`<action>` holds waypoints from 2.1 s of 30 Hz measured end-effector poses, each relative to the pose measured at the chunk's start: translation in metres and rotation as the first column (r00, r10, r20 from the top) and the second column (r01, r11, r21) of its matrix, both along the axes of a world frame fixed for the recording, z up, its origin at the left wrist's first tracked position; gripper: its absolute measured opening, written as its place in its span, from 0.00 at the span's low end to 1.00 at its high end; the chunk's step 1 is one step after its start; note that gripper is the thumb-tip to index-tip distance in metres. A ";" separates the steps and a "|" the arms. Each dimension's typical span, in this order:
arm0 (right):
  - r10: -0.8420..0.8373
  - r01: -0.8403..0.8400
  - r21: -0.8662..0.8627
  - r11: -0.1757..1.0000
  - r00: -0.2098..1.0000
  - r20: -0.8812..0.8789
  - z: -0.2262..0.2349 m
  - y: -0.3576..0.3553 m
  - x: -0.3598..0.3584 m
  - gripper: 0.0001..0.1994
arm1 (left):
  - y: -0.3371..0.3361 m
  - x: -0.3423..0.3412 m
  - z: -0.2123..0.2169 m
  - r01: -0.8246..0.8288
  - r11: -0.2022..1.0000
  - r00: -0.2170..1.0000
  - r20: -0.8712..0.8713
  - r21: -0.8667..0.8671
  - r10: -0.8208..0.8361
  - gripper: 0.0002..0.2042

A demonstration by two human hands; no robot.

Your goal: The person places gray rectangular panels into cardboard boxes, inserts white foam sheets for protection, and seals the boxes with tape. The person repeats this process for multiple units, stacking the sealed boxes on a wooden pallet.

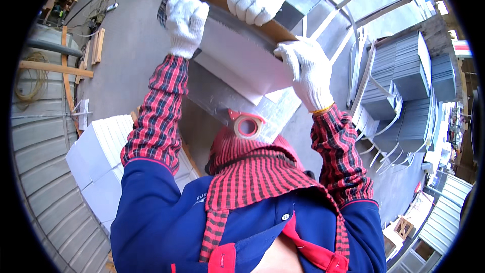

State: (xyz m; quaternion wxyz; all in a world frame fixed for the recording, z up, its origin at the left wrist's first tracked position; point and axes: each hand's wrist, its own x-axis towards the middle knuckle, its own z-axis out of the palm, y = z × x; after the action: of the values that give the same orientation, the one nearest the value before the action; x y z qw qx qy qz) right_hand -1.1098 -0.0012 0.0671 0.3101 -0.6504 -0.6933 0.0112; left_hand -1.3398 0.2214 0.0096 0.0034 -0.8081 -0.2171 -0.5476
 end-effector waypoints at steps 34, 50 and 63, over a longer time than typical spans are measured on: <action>-0.197 -0.172 -0.341 0.924 0.552 -0.811 -0.049 -0.005 0.036 0.21 | -0.045 0.070 -0.035 0.091 0.560 0.726 0.440 -0.823 0.529 0.43; 0.280 -0.281 0.011 0.960 0.949 -0.144 -0.031 -0.011 0.033 0.25 | -0.043 0.111 -0.055 -0.262 0.573 0.423 0.442 -0.776 0.791 0.19; 0.236 -0.259 0.124 0.958 0.956 0.176 -0.039 -0.014 0.016 0.19 | -0.107 0.070 -0.001 -0.384 0.885 0.809 0.367 -0.262 0.459 0.12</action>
State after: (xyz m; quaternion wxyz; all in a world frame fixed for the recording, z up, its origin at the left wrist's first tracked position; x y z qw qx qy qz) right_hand -1.0936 -0.0156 0.0281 0.2964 -0.5327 -0.7909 -0.0527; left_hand -1.2701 0.1143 0.0087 0.0073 -0.5997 -0.4343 -0.6720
